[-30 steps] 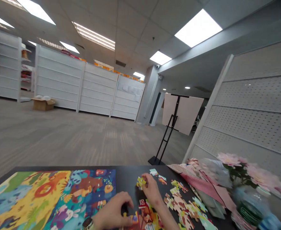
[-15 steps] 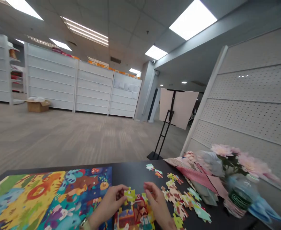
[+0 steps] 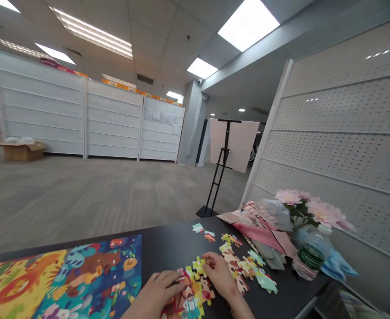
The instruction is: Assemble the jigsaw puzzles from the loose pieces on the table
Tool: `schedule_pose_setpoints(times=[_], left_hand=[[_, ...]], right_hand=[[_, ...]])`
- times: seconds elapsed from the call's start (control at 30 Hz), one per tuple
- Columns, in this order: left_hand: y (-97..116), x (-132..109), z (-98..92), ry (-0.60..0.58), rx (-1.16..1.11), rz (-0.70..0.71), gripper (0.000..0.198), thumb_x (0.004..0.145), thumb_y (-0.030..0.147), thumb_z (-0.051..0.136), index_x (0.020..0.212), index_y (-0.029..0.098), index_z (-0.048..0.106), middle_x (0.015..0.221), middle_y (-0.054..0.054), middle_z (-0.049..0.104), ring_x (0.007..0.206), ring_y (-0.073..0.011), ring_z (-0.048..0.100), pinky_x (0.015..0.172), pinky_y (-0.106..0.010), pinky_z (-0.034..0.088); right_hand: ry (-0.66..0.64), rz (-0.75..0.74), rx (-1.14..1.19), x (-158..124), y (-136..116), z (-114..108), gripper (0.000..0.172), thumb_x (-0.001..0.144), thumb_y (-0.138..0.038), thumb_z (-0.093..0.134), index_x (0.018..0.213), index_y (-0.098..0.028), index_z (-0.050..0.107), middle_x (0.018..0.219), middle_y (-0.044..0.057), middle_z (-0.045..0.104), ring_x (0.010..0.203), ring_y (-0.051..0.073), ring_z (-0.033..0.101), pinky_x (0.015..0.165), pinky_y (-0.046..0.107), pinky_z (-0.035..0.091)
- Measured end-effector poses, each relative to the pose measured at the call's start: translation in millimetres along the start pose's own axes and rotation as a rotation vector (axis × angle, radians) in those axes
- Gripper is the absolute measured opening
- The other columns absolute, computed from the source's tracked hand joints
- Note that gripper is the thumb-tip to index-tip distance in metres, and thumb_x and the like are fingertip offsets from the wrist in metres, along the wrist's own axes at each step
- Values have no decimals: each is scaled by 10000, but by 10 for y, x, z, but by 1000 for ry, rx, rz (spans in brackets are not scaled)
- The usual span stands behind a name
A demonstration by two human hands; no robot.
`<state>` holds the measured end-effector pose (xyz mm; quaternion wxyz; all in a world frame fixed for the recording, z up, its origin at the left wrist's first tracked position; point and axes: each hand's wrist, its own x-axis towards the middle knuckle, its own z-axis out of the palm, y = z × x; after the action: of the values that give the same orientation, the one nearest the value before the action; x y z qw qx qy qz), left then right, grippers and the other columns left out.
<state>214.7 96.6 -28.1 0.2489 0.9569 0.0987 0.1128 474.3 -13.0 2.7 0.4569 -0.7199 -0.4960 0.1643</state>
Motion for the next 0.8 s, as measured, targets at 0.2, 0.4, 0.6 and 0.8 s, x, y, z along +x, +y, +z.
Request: schedule_pose_setpoints(times=[0.2, 0.4, 0.6, 0.8], left_hand=[[-17, 14, 58, -45, 22, -29, 735, 799, 764, 625, 1434, 407, 521, 1572, -43, 464, 1394, -434, 430, 1111, -556, 356], [-120, 65, 170, -23, 5, -20, 726, 790, 733, 671, 1429, 418, 533, 1546, -45, 501, 1382, -425, 446, 1108, -545, 359], [-138, 60, 183, -8, 4, -15, 700, 796, 735, 672, 1405, 408, 561, 1539, -51, 508, 1375, -427, 460, 1107, -551, 379], [-124, 88, 158, -45, 29, -20, 738, 791, 761, 650, 1422, 391, 547, 1550, -61, 492, 1380, -444, 448, 1098, -552, 382]], right_hand=[[-30, -21, -165, -32, -37, 57, 268, 723, -245, 554, 893, -187, 752, 650, -3, 663, 652, 204, 636, 666, 307, 480], [-52, -82, -288, -61, -147, 32, 311, 733, -249, 571, 976, -200, 759, 827, 43, 714, 828, 254, 665, 868, 393, 480], [-73, -113, -326, -76, -225, 9, 232, 684, -227, 617, 871, -234, 754, 922, 35, 695, 928, 256, 640, 966, 406, 445], [-96, -72, -299, -95, -168, -40, 269, 645, -199, 630, 882, -217, 756, 851, 15, 695, 838, 226, 638, 796, 326, 481]])
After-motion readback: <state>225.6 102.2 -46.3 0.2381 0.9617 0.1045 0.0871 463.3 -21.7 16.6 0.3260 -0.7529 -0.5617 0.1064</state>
